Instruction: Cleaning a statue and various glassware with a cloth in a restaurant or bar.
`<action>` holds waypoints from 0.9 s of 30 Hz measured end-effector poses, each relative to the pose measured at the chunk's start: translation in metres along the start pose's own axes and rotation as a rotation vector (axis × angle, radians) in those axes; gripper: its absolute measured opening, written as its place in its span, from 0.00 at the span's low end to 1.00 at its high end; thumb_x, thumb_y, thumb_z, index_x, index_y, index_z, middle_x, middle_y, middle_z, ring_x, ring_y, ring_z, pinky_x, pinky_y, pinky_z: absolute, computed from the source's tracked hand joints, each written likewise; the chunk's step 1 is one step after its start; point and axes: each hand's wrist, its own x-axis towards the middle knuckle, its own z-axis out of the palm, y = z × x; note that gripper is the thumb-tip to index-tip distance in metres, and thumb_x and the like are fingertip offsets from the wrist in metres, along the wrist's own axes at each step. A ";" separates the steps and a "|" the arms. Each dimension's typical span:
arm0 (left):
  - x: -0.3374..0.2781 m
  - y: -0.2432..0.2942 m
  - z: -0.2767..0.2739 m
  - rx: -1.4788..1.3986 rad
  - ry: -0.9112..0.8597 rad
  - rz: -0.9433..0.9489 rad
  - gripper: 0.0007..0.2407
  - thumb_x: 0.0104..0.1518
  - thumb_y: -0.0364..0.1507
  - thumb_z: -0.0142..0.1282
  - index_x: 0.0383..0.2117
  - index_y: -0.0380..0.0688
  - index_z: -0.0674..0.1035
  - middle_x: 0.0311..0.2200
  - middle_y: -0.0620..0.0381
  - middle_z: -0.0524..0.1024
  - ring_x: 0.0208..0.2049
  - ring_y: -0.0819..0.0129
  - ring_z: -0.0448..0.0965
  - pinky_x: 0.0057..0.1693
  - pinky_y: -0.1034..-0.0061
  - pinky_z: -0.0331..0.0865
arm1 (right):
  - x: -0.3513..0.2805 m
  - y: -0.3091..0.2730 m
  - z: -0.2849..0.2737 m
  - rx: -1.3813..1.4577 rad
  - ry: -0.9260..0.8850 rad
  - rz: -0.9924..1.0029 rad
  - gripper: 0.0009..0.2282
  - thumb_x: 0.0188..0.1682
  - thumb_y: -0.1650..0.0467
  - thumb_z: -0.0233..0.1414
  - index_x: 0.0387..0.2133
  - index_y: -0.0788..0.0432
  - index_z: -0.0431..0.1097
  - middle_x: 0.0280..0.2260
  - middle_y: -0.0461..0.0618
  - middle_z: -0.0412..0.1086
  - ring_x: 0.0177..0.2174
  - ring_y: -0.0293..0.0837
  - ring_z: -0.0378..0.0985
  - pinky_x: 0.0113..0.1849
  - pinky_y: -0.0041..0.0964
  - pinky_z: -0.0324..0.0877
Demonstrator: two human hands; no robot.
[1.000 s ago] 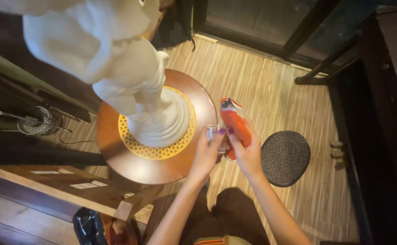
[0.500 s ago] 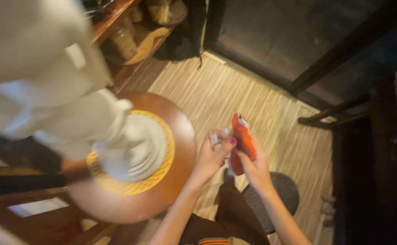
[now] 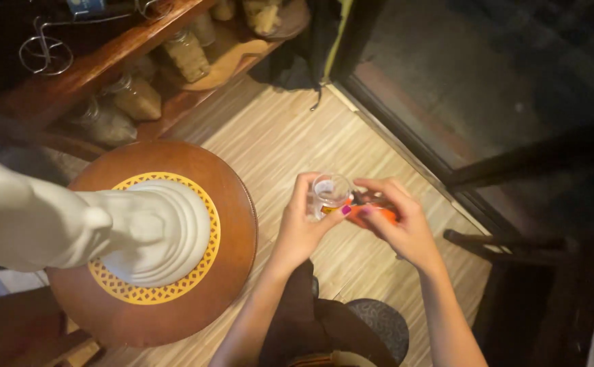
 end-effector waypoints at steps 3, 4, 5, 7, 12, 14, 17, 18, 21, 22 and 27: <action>0.047 0.003 -0.012 0.193 0.106 -0.043 0.21 0.51 0.30 0.70 0.50 0.46 0.73 0.47 0.56 0.79 0.48 0.68 0.82 0.49 0.71 0.75 | 0.064 -0.013 -0.003 0.133 -0.231 0.157 0.21 0.49 0.73 0.57 0.58 0.57 0.68 0.30 0.48 0.72 0.32 0.36 0.76 0.36 0.29 0.73; 0.061 -0.003 -0.016 0.196 0.125 -0.044 0.21 0.51 0.30 0.70 0.50 0.46 0.73 0.47 0.56 0.79 0.48 0.68 0.82 0.49 0.71 0.75 | 0.085 -0.013 -0.002 0.137 -0.248 0.151 0.21 0.49 0.73 0.57 0.58 0.57 0.68 0.30 0.48 0.72 0.32 0.36 0.76 0.36 0.29 0.73; 0.077 -0.010 -0.021 0.235 0.168 -0.073 0.22 0.49 0.29 0.71 0.51 0.46 0.74 0.47 0.57 0.79 0.48 0.67 0.81 0.49 0.71 0.74 | 0.107 -0.013 0.000 0.101 -0.286 0.143 0.23 0.48 0.73 0.58 0.58 0.57 0.67 0.29 0.48 0.72 0.30 0.36 0.77 0.35 0.30 0.73; 0.116 -0.029 -0.034 0.276 0.214 -0.089 0.24 0.48 0.29 0.72 0.52 0.47 0.75 0.48 0.57 0.79 0.48 0.67 0.81 0.48 0.71 0.73 | 0.155 -0.002 0.006 0.063 -0.320 0.121 0.24 0.46 0.72 0.58 0.59 0.56 0.66 0.27 0.47 0.73 0.27 0.37 0.77 0.33 0.30 0.73; 0.222 -0.064 -0.052 -0.015 0.245 -0.102 0.24 0.49 0.25 0.67 0.55 0.48 0.75 0.50 0.59 0.77 0.52 0.70 0.78 0.47 0.74 0.75 | 0.262 0.052 0.018 -0.031 -0.320 -0.119 0.14 0.49 0.71 0.57 0.49 0.57 0.71 0.36 0.50 0.76 0.33 0.43 0.83 0.36 0.34 0.76; 0.261 -0.053 -0.063 0.106 0.285 -0.068 0.23 0.48 0.24 0.68 0.54 0.47 0.76 0.50 0.59 0.77 0.52 0.70 0.78 0.47 0.75 0.75 | 0.304 0.057 0.017 -0.079 -0.329 -0.173 0.11 0.49 0.71 0.57 0.46 0.57 0.72 0.37 0.51 0.76 0.34 0.46 0.83 0.36 0.36 0.75; 0.298 -0.053 -0.066 0.160 0.331 -0.073 0.23 0.49 0.22 0.69 0.53 0.45 0.77 0.52 0.59 0.77 0.52 0.69 0.78 0.48 0.76 0.75 | 0.351 0.060 0.011 -0.151 -0.361 -0.220 0.09 0.50 0.71 0.57 0.44 0.58 0.73 0.40 0.52 0.75 0.35 0.51 0.82 0.37 0.38 0.75; 0.312 -0.057 -0.070 0.108 0.324 -0.057 0.22 0.50 0.21 0.68 0.54 0.44 0.76 0.53 0.59 0.76 0.52 0.70 0.79 0.48 0.76 0.75 | 0.366 0.061 0.010 -0.180 -0.348 -0.254 0.09 0.50 0.71 0.56 0.44 0.58 0.73 0.42 0.53 0.74 0.36 0.53 0.81 0.37 0.39 0.74; 0.348 -0.066 -0.075 0.032 0.370 -0.049 0.25 0.48 0.20 0.66 0.55 0.44 0.74 0.53 0.59 0.74 0.55 0.71 0.76 0.49 0.74 0.77 | 0.415 0.076 0.012 -0.162 -0.370 -0.342 0.11 0.48 0.73 0.56 0.45 0.59 0.73 0.45 0.54 0.72 0.38 0.55 0.80 0.38 0.40 0.74; 0.354 -0.071 -0.076 0.030 0.392 -0.061 0.25 0.48 0.20 0.66 0.55 0.44 0.74 0.53 0.59 0.74 0.55 0.71 0.76 0.49 0.74 0.77 | 0.425 0.077 0.013 -0.155 -0.393 -0.342 0.11 0.48 0.73 0.56 0.45 0.59 0.73 0.45 0.54 0.72 0.38 0.55 0.80 0.38 0.40 0.74; 0.376 -0.079 -0.077 -0.044 0.537 -0.163 0.22 0.50 0.22 0.65 0.54 0.43 0.75 0.48 0.57 0.79 0.52 0.69 0.79 0.51 0.73 0.78 | 0.468 0.094 0.022 -0.137 -0.566 -0.258 0.12 0.47 0.73 0.57 0.45 0.58 0.73 0.46 0.52 0.74 0.36 0.53 0.82 0.36 0.40 0.76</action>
